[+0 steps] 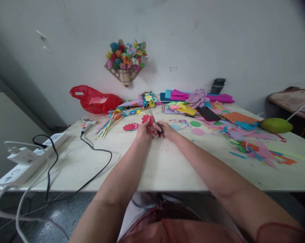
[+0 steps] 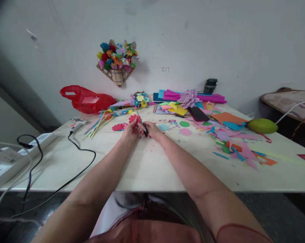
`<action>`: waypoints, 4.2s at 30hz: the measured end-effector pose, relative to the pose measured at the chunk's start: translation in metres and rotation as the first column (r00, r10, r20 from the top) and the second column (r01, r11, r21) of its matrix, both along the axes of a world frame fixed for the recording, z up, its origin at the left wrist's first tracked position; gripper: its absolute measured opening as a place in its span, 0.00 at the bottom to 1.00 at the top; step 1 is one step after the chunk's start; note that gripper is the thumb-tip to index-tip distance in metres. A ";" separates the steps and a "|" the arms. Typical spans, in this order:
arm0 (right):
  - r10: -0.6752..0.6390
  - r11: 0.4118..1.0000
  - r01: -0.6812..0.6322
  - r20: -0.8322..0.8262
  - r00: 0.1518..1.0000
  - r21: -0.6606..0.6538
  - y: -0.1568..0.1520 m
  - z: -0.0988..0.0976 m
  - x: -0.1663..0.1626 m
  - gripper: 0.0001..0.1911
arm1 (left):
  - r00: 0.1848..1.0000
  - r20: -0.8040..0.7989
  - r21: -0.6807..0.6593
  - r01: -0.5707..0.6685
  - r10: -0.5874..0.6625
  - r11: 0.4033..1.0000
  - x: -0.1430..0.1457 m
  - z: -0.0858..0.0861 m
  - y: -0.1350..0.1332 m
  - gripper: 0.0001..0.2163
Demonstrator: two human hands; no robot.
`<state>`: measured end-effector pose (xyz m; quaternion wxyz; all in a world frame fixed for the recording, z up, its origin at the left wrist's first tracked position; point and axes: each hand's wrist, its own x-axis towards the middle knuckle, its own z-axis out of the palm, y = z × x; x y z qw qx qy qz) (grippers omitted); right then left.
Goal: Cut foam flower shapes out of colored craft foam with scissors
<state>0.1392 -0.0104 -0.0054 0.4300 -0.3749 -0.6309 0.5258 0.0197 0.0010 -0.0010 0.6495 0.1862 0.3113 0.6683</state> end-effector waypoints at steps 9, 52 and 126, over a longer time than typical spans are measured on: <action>0.009 1.000 -0.008 -0.013 1.000 0.021 -0.003 0.002 -0.002 0.17 | 1.000 0.005 0.011 -0.018 0.018 1.000 0.000 0.000 0.000 0.04; 0.023 0.999 -0.021 -0.040 0.999 0.040 0.002 -0.004 -0.002 0.20 | 0.998 -0.055 0.051 0.041 -0.039 0.998 -0.001 -0.002 -0.001 0.06; 0.078 0.997 -0.078 -0.050 0.996 0.002 0.007 -0.003 0.012 0.16 | 0.906 -0.422 0.222 0.077 0.025 0.972 -0.020 -0.001 -0.002 0.15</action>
